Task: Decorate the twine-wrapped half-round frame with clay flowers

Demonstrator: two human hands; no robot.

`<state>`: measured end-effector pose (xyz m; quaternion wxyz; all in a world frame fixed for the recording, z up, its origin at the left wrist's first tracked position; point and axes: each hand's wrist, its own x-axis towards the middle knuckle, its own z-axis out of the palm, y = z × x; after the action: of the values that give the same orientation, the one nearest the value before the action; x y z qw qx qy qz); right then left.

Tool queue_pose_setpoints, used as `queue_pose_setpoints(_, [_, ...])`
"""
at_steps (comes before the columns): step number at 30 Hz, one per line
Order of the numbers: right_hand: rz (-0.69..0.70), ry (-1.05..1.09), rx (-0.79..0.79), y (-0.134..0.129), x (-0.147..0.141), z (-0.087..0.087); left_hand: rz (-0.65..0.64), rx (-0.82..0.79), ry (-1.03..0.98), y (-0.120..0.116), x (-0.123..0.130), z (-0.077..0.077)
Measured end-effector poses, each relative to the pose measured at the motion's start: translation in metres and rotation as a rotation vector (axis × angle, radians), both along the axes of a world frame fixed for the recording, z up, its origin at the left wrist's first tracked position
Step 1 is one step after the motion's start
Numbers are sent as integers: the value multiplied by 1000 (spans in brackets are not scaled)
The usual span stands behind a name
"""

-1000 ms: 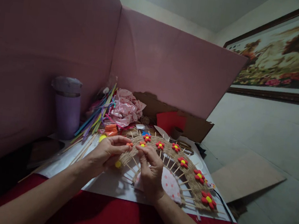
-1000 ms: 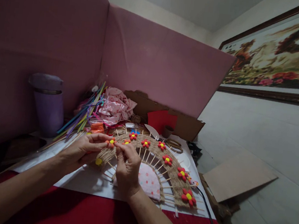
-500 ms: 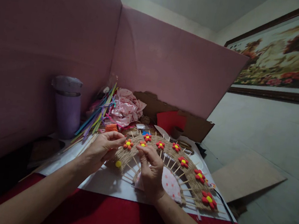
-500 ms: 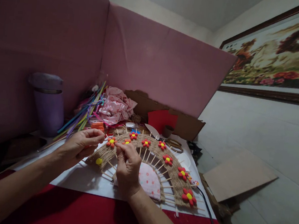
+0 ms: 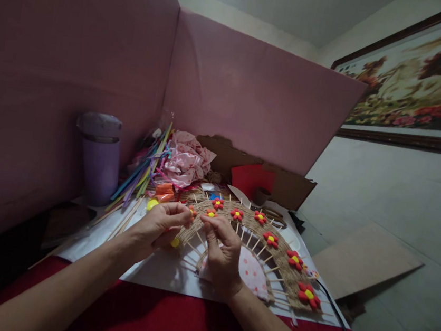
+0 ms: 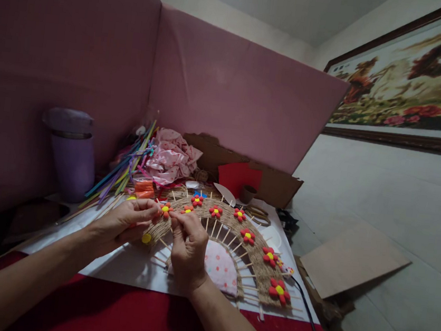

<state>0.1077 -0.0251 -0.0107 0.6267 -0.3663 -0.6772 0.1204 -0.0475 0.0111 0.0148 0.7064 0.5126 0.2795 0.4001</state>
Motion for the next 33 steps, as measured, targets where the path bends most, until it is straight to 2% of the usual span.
queue_pose_setpoints(14, [55, -100, -4, -4, -3, 3, -54, 46, 120, -4, 6, -8])
queue_pose_setpoints(19, [-3, -61, -63, -4, -2, 2, -49, -60, -1, -6, 6, -4])
queue_pose_setpoints(23, [-20, -6, -105, 0, -2, 0, 35, -87, -88, -2, 2, 3])
queue_pose_setpoints(26, [-11, -51, -136, 2, -2, -2, 194, 29, 75, 7, -4, 4])
queue_pose_setpoints(30, [11, -161, -166, 2, -3, -4, 495, 392, 494, 22, -15, -2])
queue_pose_setpoints(33, [23, -270, -156, 2, -3, -7, 526, 568, 726, 28, -23, -8])
